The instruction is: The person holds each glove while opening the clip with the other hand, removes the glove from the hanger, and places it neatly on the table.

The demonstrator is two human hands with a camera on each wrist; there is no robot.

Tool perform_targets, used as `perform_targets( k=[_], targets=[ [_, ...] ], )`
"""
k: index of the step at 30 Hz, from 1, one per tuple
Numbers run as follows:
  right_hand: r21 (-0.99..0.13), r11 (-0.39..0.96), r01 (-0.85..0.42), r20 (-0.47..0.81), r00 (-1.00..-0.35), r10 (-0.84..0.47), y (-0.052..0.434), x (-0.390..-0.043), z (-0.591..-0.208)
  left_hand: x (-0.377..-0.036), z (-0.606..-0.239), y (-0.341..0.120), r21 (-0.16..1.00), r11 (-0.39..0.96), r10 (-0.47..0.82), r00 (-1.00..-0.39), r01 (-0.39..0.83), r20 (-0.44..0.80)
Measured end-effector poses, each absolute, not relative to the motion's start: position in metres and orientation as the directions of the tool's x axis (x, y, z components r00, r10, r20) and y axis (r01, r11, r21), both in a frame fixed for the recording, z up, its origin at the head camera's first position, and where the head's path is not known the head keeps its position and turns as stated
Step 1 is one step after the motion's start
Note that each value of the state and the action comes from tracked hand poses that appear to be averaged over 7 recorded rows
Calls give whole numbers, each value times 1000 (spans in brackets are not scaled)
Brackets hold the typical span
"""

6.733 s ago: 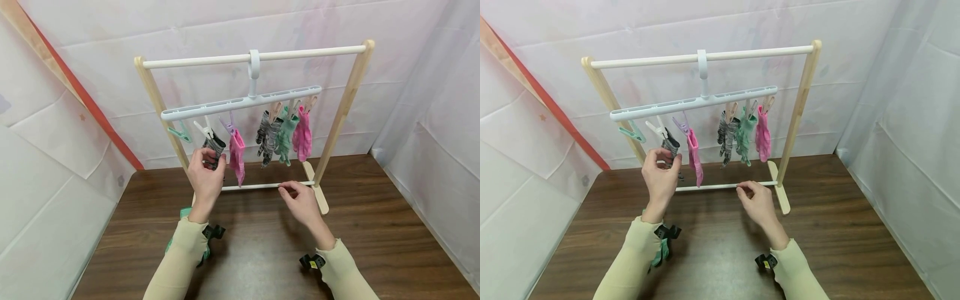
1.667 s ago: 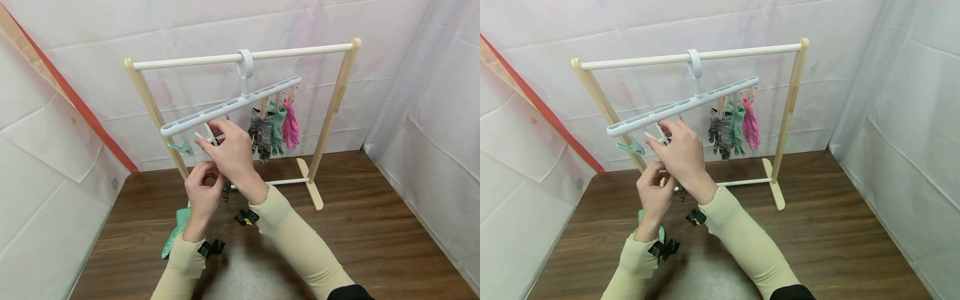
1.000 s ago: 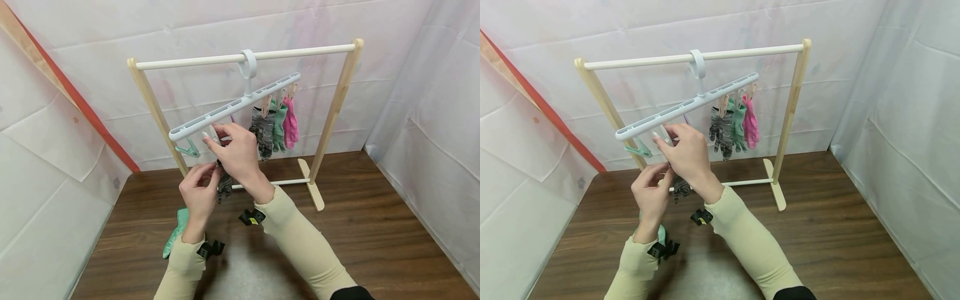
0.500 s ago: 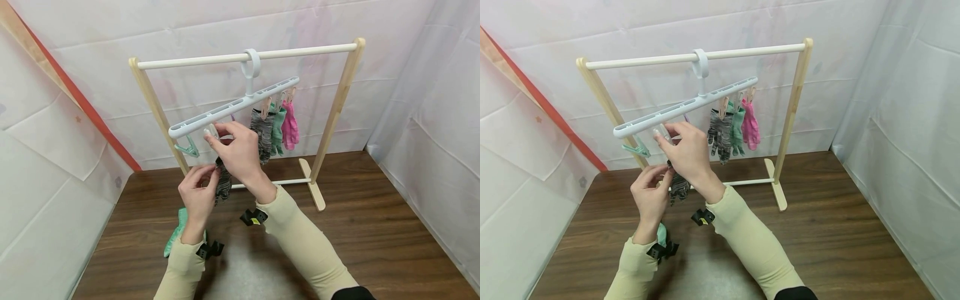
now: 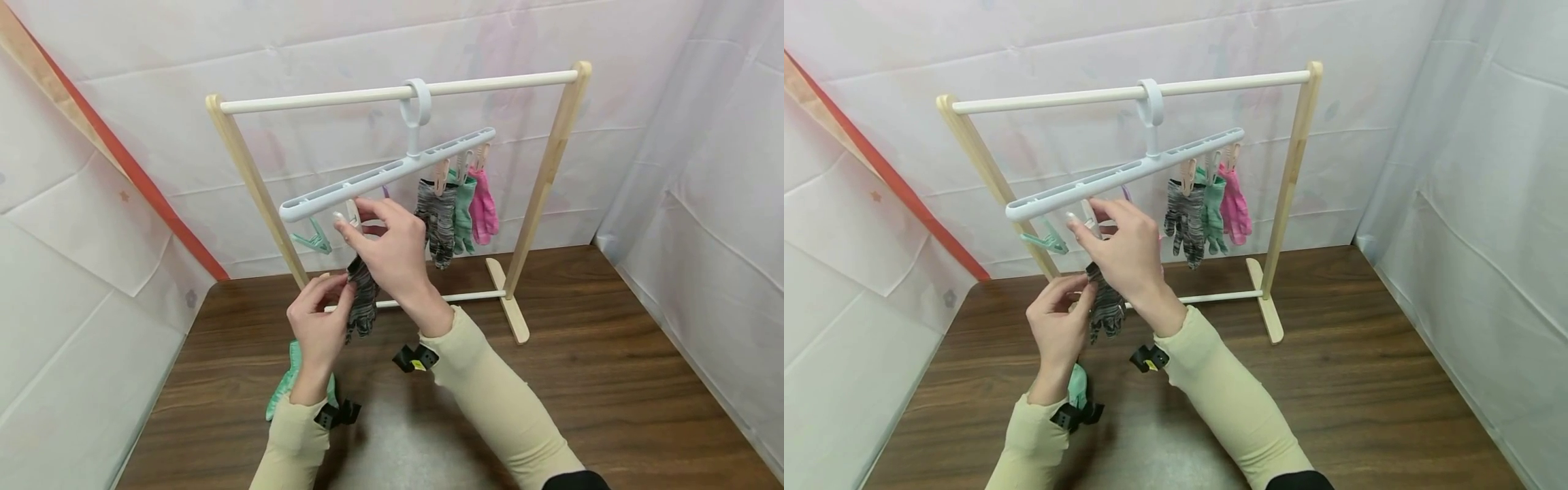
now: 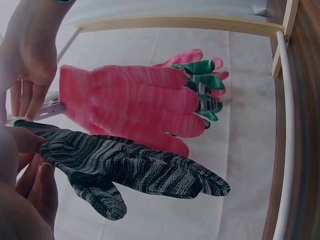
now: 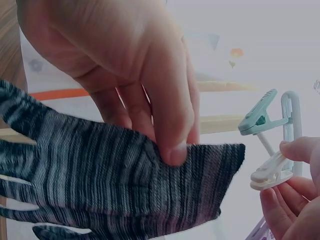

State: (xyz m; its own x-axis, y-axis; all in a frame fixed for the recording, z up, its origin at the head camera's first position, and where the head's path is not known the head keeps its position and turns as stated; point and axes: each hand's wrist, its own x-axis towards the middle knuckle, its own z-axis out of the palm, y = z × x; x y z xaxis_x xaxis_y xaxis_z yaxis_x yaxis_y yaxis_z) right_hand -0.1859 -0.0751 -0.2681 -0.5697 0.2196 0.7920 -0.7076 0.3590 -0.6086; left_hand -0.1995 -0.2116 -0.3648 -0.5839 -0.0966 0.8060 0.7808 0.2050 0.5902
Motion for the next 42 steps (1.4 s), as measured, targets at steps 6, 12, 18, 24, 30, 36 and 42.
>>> perform_targets(
  k=[6,12,18,24,30,36,42],
  targets=[
    [-632,366,-683,773,-592,229,-76,-187,-269,-196,-366,-221,641,210,-80,-640,739,764],
    [-639,390,-663,766,-598,236,-77,-186,-268,-196,-369,-229,659,197,-61,-661,726,748],
    [-630,412,-659,772,-588,241,-77,-187,-269,-200,-372,-237,673,169,-62,-674,720,736],
    [-622,434,-652,778,-575,253,-78,-187,-270,-194,-365,-244,702,145,-44,-704,697,708],
    [-615,441,-653,784,-564,258,-79,-188,-271,-186,-357,-248,708,139,-21,-712,693,702],
    [-604,460,-651,793,-549,263,-80,-187,-271,-187,-364,-255,722,151,1,-731,675,683],
    [-596,486,-639,798,-538,271,-82,-185,-270,-191,-370,-264,750,148,50,-763,644,645]
  ],
)
